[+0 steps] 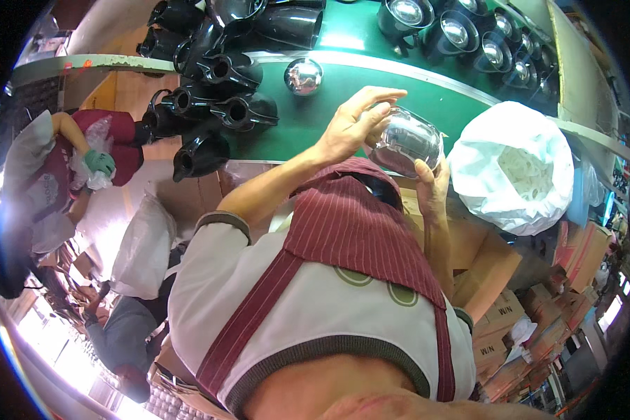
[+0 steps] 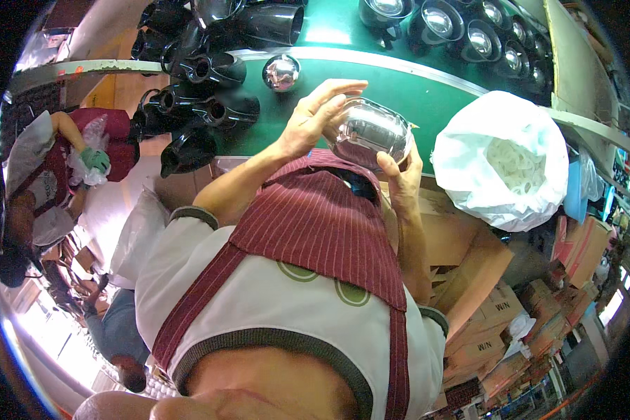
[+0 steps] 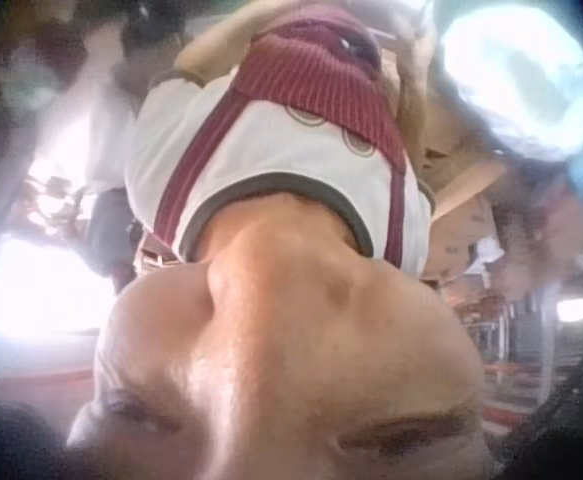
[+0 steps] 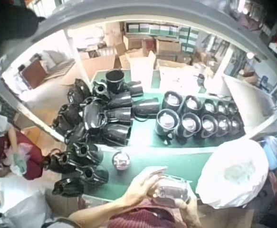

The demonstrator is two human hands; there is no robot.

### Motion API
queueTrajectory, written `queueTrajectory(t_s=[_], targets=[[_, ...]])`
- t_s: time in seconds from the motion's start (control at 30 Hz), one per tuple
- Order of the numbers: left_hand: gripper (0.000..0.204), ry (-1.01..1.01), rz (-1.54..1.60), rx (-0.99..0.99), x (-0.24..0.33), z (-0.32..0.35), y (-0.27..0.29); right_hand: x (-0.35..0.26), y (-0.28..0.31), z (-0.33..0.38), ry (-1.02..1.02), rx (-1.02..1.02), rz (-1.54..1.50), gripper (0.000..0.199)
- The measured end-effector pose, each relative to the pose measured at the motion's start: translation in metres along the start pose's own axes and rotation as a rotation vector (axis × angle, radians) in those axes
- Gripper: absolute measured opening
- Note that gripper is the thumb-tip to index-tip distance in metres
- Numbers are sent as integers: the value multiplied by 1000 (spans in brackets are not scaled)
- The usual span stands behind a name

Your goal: The person assembles black mugs by inserting clear glass inserts and securing them with white plastic rings. They handle the mugs and inserts one at a time, placing the completed units on a green workbench.

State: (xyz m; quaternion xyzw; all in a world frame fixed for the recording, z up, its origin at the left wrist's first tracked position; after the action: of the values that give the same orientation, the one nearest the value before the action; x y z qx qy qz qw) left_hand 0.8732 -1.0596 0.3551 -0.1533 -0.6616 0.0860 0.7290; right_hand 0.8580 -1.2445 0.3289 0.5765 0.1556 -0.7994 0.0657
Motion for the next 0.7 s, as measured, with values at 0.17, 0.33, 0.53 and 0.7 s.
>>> queueTrajectory(t_s=[0.17,0.33,0.53,0.7], targets=[[84,-73,-659,452,-3,-12,109,29,-9,7,-135,93,-501,63],[113,-79,-1088,765,-62,1,199,49,10,19,-155,181,-455,63],[65,-364,-1598,593,-5,-91,240,62,21,14,-167,282,-602,63],[91,-128,-1938,78,-73,-160,270,102,17,-40,-240,364,-648,60]])
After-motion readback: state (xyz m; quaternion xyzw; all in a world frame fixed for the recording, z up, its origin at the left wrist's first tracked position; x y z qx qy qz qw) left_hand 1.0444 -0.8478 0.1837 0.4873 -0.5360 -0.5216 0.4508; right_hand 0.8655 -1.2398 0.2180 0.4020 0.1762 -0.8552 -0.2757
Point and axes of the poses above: each hand's wrist, its own z-axis away from the middle knuckle, its own y-axis out of the back of the hand, x = y × z, the point moved 10 cm from there along -z, towards the middle knuckle, and after that the axes turned 3 degrees about z, right-handed, at the moved point
